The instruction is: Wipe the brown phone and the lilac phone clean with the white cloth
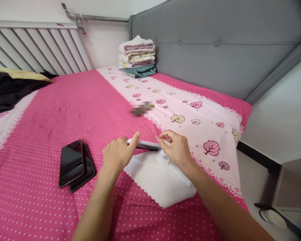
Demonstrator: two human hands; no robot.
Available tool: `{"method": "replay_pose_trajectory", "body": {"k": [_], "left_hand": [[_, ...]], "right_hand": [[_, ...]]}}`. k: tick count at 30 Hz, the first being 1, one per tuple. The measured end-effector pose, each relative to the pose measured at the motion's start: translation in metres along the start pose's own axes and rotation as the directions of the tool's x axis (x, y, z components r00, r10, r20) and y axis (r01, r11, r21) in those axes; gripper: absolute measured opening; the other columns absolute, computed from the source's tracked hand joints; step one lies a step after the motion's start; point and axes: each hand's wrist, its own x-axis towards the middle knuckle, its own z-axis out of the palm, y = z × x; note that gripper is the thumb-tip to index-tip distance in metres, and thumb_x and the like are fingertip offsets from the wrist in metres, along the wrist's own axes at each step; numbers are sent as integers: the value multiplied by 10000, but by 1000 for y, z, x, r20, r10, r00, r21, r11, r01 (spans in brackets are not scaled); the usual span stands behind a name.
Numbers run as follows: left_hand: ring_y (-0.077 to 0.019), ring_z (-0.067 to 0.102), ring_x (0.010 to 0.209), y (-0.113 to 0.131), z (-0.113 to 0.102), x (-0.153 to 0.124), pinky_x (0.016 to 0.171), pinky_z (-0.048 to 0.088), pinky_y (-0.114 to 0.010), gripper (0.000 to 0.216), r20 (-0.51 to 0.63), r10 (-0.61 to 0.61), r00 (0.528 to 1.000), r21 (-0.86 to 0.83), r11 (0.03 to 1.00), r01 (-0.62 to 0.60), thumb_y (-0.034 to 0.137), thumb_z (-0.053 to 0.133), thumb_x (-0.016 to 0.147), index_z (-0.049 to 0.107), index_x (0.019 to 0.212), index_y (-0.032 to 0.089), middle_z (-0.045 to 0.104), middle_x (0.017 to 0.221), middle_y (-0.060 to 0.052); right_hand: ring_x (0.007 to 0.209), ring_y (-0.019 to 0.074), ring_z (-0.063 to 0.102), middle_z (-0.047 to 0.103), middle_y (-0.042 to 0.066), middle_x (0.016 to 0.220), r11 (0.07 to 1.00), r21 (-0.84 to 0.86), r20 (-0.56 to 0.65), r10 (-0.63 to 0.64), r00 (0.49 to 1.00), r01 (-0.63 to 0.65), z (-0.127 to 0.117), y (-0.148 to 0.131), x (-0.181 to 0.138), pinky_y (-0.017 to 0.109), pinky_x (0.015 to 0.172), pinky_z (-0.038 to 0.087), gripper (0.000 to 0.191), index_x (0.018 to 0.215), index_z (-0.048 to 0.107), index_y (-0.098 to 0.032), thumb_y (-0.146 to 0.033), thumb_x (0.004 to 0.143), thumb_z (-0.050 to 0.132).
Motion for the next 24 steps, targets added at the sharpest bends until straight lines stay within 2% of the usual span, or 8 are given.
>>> {"method": "replay_pose_trajectory", "body": {"k": [6,12,15,20,24], "left_hand": [[-377,636,851,1,-1,-1,689,445,-405,749,8,-2,1000,8,1000,2,705,129,827,657,756,177,695,829,-175],[-383,634,863,0,0,0,697,447,-410,768,6,-3,1000,4,1000,3,717,126,821,664,753,173,695,836,-183],[-382,633,855,0,0,0,692,445,-409,777,9,-2,1000,-2,1000,2,715,118,822,666,749,168,693,829,-185],[-382,632,842,-1,0,0,681,439,-409,763,10,-1,1000,7,1000,1,711,117,824,650,733,173,690,816,-179],[-379,631,832,-2,0,0,675,434,-405,736,9,2,1000,12,1000,-2,707,116,826,620,699,187,683,787,-166]], "right_hand": [[699,131,611,686,-11,747,993,33,78,-117,990,114,2,-6,-3,240,687,457,104,741,659,-214,-205,766,558],[788,159,621,698,-6,848,982,-104,179,-137,974,157,-7,-9,-3,262,708,449,175,827,665,-220,-166,688,574],[800,164,619,699,-12,886,976,-171,210,-99,973,136,-9,-9,-2,271,704,445,232,855,667,-236,-150,664,568],[811,180,619,704,-5,909,951,-309,206,46,977,21,-8,-2,1,277,682,435,261,852,695,-250,-130,664,559],[858,205,622,700,20,948,915,-402,220,115,969,-17,-9,3,3,288,675,431,274,884,724,-251,-142,697,555]]}}
